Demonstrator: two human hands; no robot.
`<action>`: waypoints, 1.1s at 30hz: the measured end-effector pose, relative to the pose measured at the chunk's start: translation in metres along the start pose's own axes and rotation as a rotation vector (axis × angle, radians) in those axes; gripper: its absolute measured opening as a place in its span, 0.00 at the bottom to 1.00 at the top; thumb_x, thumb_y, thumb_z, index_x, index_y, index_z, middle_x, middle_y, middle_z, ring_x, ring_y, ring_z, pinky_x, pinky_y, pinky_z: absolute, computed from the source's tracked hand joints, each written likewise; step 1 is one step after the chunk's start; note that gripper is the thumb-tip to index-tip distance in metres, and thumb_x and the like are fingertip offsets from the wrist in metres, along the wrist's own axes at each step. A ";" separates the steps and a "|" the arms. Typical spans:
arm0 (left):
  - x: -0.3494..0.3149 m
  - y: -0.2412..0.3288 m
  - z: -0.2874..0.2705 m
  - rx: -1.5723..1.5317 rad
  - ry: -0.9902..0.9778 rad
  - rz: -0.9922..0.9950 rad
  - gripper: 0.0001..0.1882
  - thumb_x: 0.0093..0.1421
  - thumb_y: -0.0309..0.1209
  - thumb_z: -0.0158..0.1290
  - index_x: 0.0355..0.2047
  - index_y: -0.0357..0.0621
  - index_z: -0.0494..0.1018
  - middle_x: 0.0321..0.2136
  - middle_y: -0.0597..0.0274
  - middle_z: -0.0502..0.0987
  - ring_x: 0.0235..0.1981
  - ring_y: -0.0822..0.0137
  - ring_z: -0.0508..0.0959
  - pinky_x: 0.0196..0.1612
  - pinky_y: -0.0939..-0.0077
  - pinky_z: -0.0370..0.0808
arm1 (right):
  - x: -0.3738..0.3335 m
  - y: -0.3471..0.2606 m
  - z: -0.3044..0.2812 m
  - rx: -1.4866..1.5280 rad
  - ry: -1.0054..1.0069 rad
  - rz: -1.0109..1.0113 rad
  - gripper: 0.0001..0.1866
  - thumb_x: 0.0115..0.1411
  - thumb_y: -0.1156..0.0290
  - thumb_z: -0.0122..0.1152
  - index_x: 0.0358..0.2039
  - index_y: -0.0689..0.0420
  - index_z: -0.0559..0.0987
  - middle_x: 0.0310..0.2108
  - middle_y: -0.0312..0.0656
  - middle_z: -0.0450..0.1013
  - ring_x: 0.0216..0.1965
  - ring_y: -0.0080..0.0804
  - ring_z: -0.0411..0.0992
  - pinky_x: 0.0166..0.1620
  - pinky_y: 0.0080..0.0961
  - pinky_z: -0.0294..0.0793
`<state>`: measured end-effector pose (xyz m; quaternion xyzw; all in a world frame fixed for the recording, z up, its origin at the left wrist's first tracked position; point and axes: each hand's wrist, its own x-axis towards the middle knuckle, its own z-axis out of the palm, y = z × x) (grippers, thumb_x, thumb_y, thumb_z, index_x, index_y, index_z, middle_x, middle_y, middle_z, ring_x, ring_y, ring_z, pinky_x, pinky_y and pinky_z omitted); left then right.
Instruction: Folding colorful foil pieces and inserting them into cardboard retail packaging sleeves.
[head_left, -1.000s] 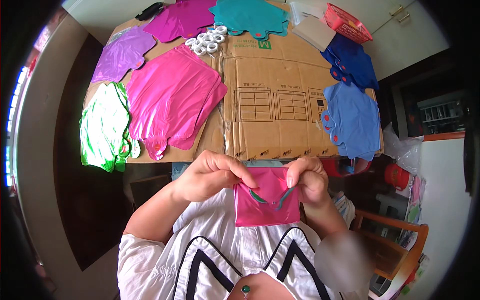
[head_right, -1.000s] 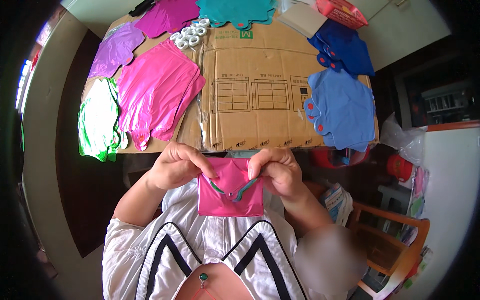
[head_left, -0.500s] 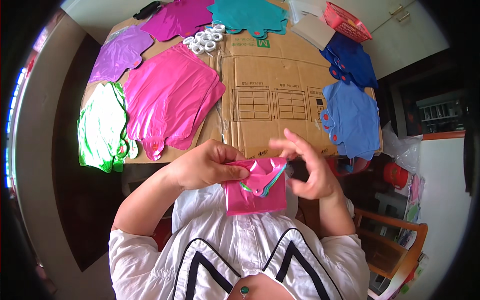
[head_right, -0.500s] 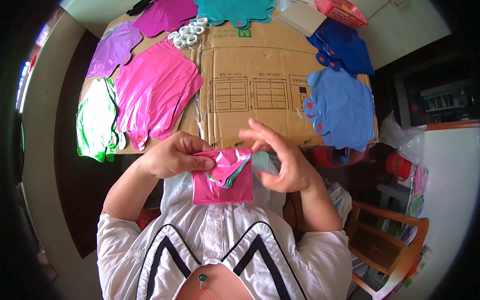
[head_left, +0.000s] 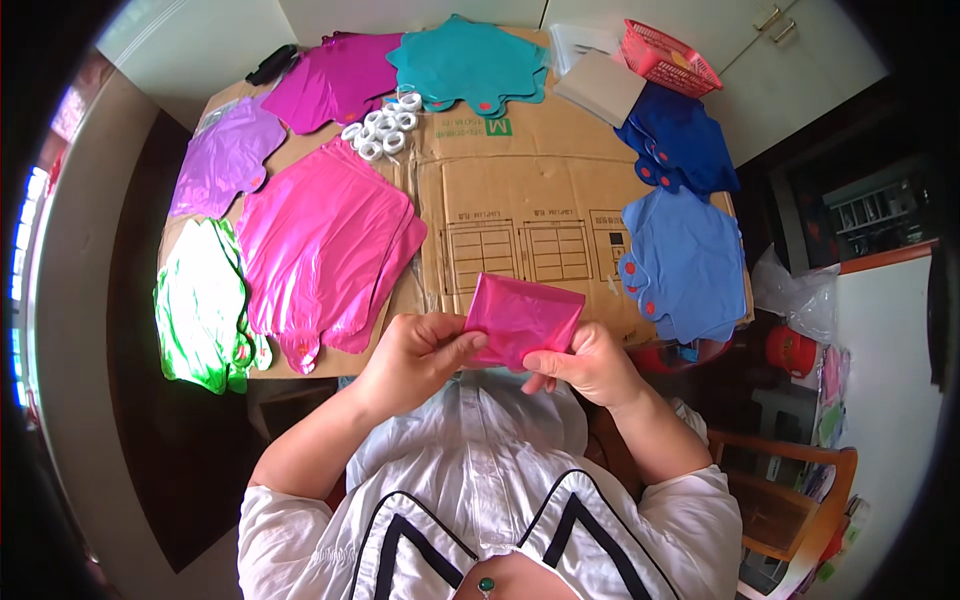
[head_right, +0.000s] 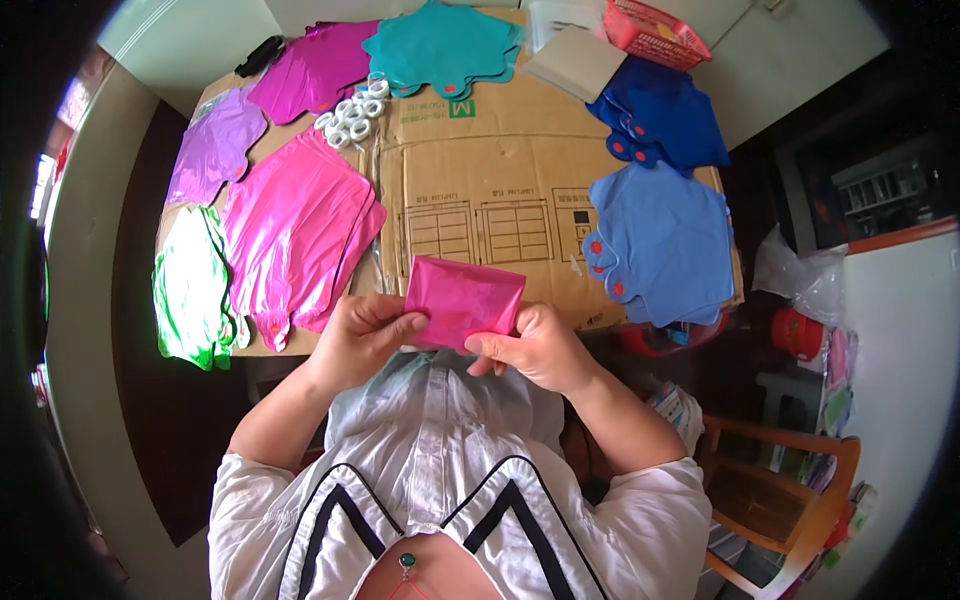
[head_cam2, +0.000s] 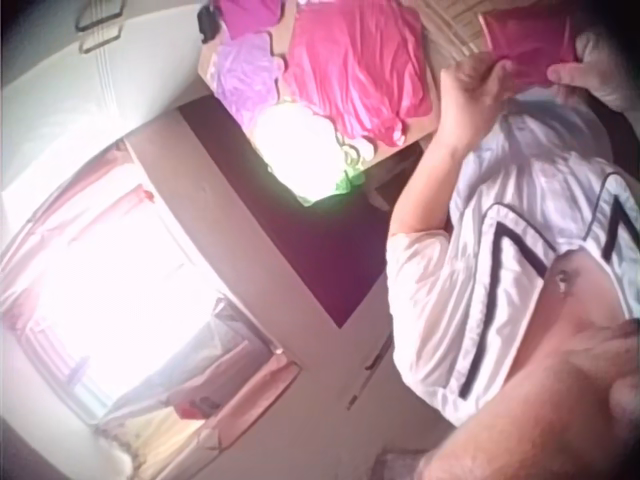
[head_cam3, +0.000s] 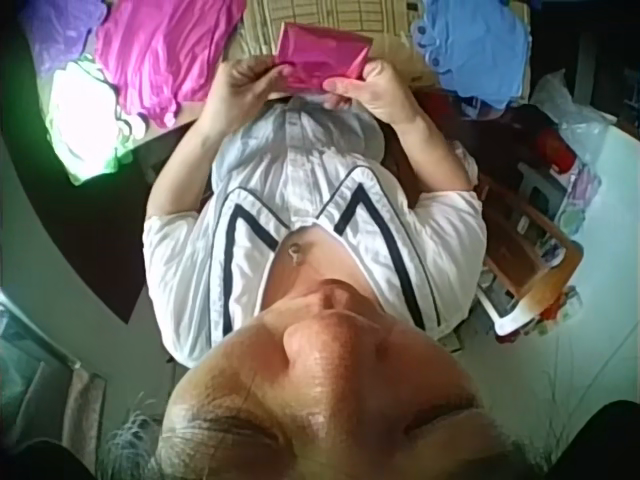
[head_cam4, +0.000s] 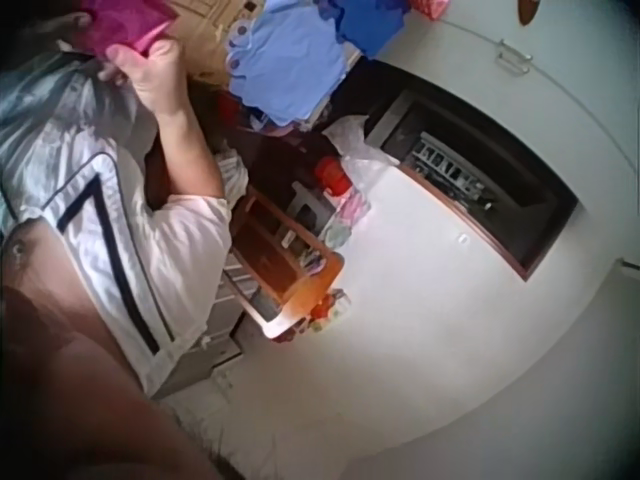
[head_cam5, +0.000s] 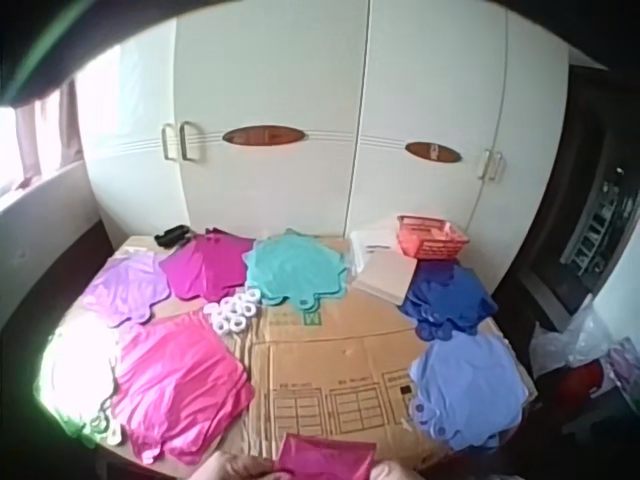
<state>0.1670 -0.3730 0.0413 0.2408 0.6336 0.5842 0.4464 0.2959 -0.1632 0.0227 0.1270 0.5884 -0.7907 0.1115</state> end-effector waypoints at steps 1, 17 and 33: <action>0.002 -0.002 0.001 0.005 0.030 0.029 0.14 0.64 0.27 0.54 0.47 0.29 0.74 0.35 0.62 0.81 0.39 0.78 0.76 0.43 0.80 0.76 | 0.000 -0.004 -0.002 0.027 -0.027 0.014 0.08 0.61 0.71 0.63 0.39 0.59 0.81 0.32 0.39 0.79 0.26 0.25 0.78 0.28 0.17 0.72; 0.190 0.099 -0.013 0.829 -0.105 0.518 0.18 0.59 0.32 0.58 0.49 0.38 0.75 0.45 0.52 0.79 0.44 0.53 0.80 0.50 0.66 0.75 | 0.006 -0.056 -0.096 -0.128 0.557 -0.422 0.03 0.57 0.77 0.64 0.29 0.62 0.83 0.26 0.38 0.79 0.26 0.21 0.75 0.32 0.20 0.76; 0.431 0.134 -0.064 1.216 -0.317 0.261 0.17 0.53 0.37 0.62 0.41 0.42 0.80 0.45 0.56 0.77 0.47 0.57 0.76 0.49 0.65 0.74 | -0.027 -0.065 -0.169 -0.007 0.567 -0.371 0.05 0.57 0.76 0.65 0.34 0.62 0.82 0.31 0.43 0.80 0.32 0.30 0.78 0.35 0.26 0.79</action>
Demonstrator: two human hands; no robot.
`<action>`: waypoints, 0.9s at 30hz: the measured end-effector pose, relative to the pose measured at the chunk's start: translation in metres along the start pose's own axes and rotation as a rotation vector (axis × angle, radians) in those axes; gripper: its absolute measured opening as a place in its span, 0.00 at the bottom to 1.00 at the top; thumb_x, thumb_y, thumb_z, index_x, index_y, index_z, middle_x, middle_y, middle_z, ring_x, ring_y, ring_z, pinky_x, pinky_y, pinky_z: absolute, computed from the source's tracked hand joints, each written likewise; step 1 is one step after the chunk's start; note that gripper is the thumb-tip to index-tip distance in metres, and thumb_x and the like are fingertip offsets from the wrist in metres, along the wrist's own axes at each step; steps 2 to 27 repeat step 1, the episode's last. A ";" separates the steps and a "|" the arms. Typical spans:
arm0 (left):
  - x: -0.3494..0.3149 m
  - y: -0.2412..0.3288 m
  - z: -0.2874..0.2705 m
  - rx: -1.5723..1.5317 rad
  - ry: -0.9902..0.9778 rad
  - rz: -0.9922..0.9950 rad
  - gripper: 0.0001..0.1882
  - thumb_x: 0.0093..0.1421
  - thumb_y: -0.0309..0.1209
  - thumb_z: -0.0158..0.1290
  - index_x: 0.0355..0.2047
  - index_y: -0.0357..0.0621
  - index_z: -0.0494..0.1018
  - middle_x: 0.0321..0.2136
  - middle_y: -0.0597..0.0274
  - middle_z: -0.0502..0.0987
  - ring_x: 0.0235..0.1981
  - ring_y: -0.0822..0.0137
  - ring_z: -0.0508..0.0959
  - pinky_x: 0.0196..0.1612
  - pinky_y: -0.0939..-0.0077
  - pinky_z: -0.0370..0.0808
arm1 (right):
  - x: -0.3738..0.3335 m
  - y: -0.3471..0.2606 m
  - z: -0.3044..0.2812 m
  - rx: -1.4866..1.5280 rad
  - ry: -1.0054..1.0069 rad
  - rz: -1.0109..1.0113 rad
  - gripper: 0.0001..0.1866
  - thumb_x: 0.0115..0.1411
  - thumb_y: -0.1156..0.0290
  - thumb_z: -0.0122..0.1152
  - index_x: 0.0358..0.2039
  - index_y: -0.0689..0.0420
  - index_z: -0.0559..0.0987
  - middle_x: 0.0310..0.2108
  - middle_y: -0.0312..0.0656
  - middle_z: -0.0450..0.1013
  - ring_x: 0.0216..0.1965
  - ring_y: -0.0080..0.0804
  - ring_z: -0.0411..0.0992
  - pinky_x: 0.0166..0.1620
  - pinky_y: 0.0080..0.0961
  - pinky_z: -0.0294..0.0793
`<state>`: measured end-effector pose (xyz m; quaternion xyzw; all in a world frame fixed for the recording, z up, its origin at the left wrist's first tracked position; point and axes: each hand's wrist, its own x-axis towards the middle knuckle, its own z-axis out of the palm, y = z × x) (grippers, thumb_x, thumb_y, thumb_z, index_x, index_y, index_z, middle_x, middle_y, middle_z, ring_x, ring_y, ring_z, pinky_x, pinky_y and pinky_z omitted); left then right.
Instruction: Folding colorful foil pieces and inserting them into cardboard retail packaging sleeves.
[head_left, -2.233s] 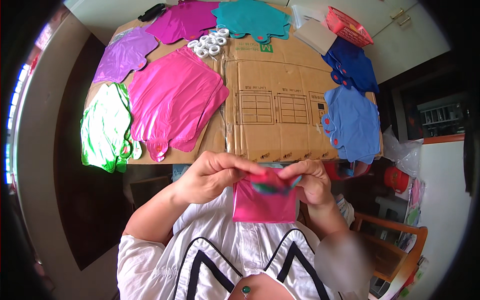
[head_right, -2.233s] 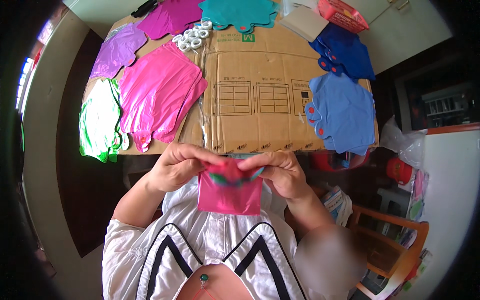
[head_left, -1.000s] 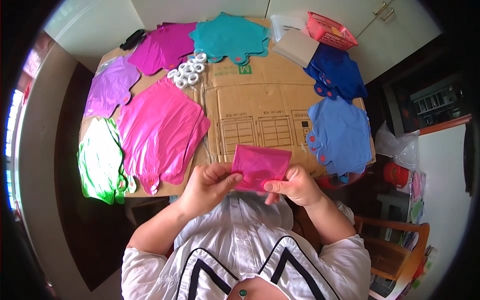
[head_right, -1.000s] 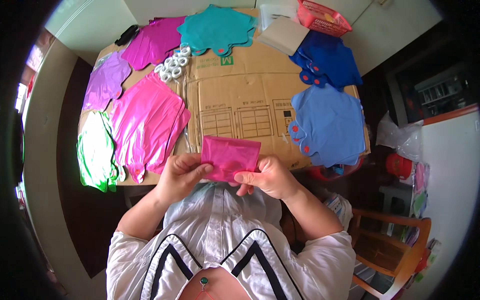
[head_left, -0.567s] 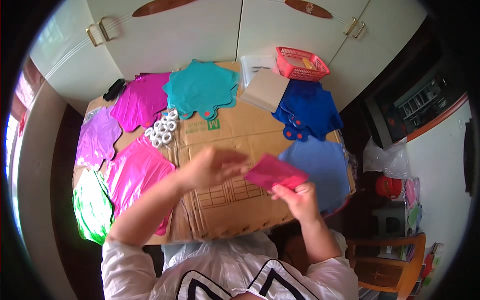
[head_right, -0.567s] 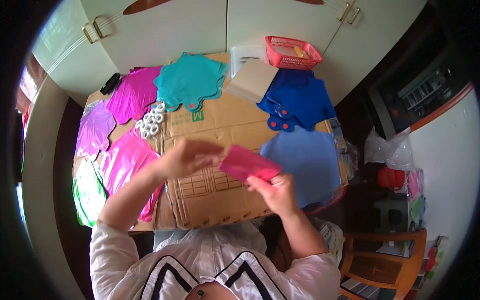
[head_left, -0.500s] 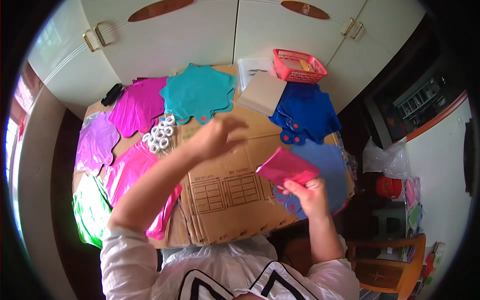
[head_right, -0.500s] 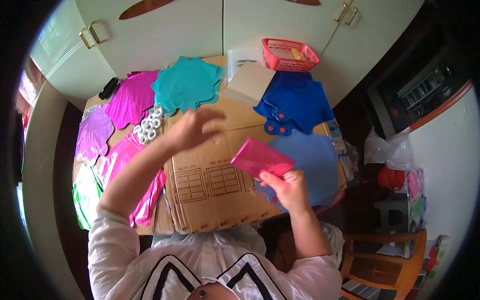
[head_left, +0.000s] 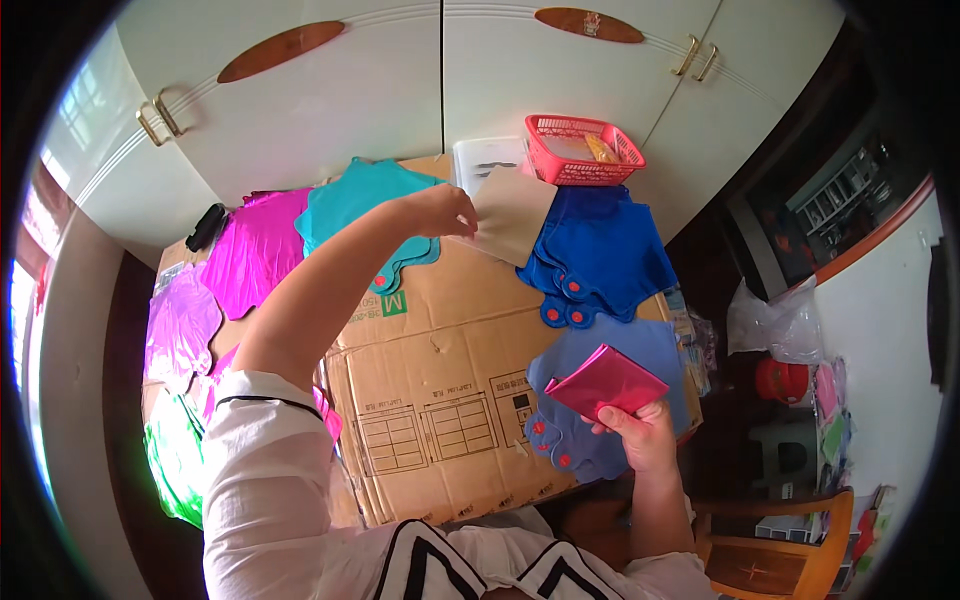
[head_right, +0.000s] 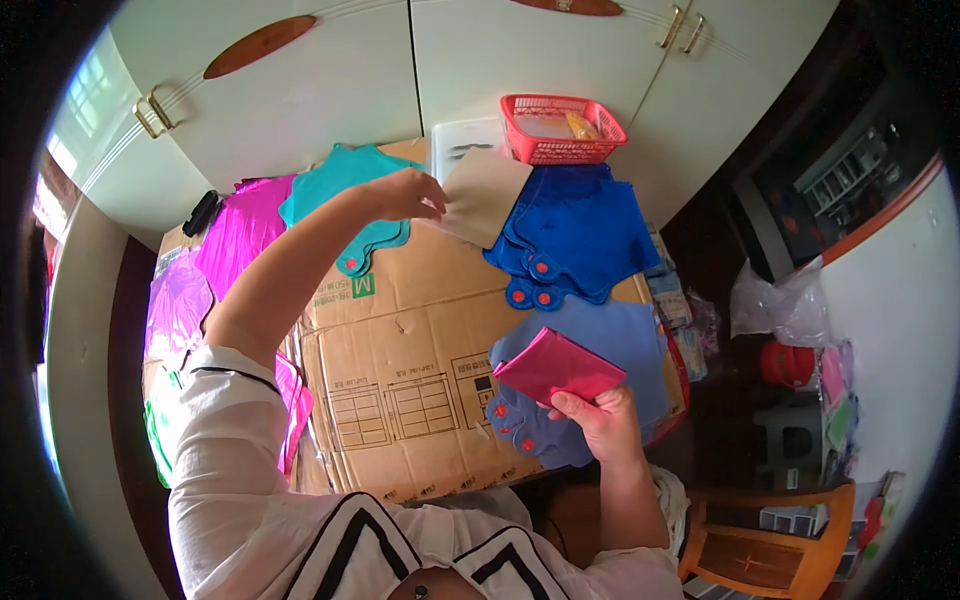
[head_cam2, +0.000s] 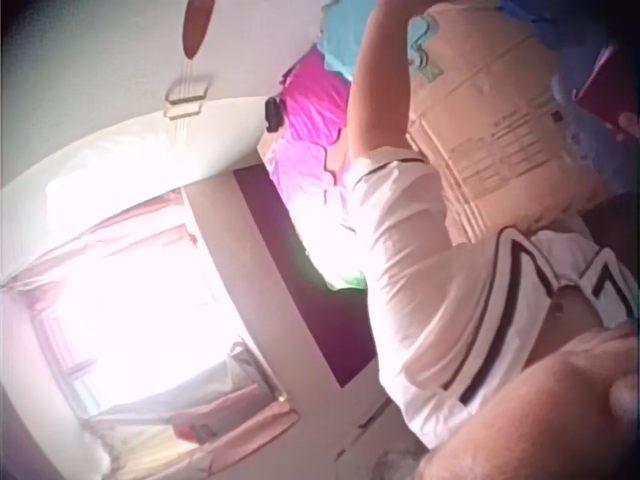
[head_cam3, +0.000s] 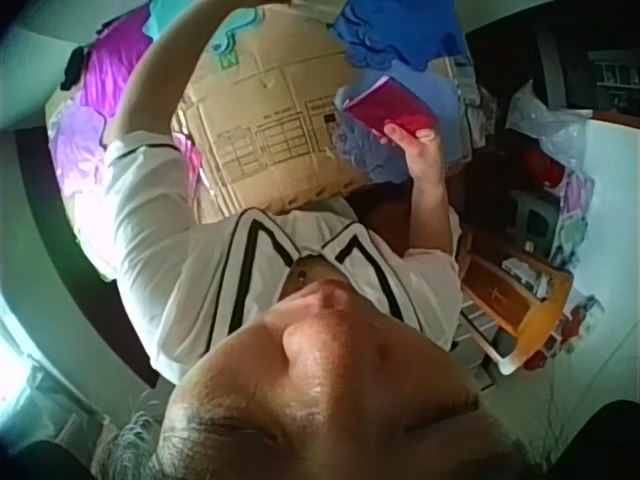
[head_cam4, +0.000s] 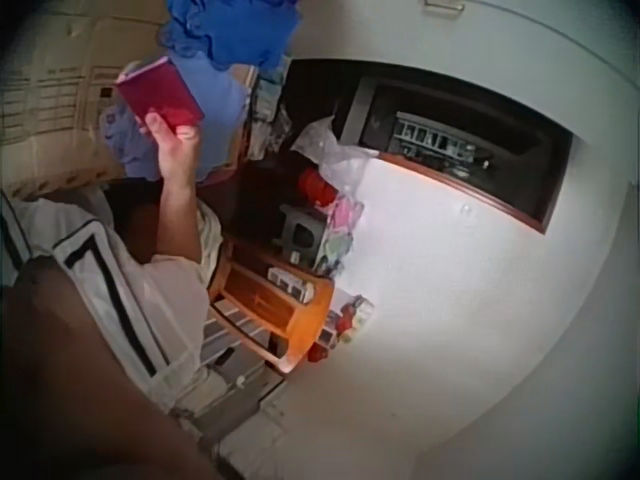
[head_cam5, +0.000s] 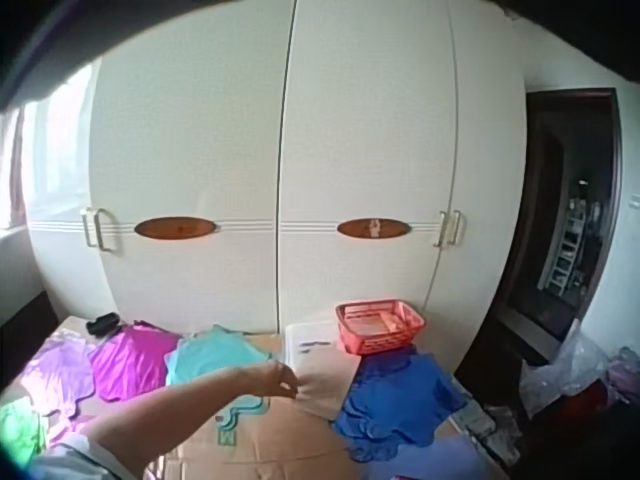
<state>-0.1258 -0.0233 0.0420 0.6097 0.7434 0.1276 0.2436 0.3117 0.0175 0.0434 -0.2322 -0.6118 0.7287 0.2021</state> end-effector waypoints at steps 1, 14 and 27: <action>0.001 0.000 0.001 0.031 0.002 0.002 0.16 0.54 0.37 0.61 0.41 0.42 0.80 0.47 0.56 0.77 0.49 0.60 0.76 0.51 0.66 0.73 | 0.001 0.002 0.000 0.005 -0.002 0.006 0.05 0.57 0.76 0.65 0.34 0.62 0.82 0.31 0.43 0.80 0.33 0.31 0.78 0.36 0.27 0.79; 0.001 0.000 0.001 0.031 0.002 0.002 0.16 0.54 0.37 0.61 0.41 0.42 0.80 0.47 0.56 0.77 0.49 0.60 0.76 0.51 0.66 0.73 | 0.001 0.002 0.000 0.005 -0.002 0.006 0.05 0.57 0.76 0.65 0.34 0.62 0.82 0.31 0.43 0.80 0.33 0.31 0.78 0.36 0.27 0.79; 0.001 0.000 0.001 0.031 0.002 0.002 0.16 0.54 0.37 0.61 0.41 0.42 0.80 0.47 0.56 0.77 0.49 0.60 0.76 0.51 0.66 0.73 | 0.001 0.002 0.000 0.005 -0.002 0.006 0.05 0.57 0.76 0.65 0.34 0.62 0.82 0.31 0.43 0.80 0.33 0.31 0.78 0.36 0.27 0.79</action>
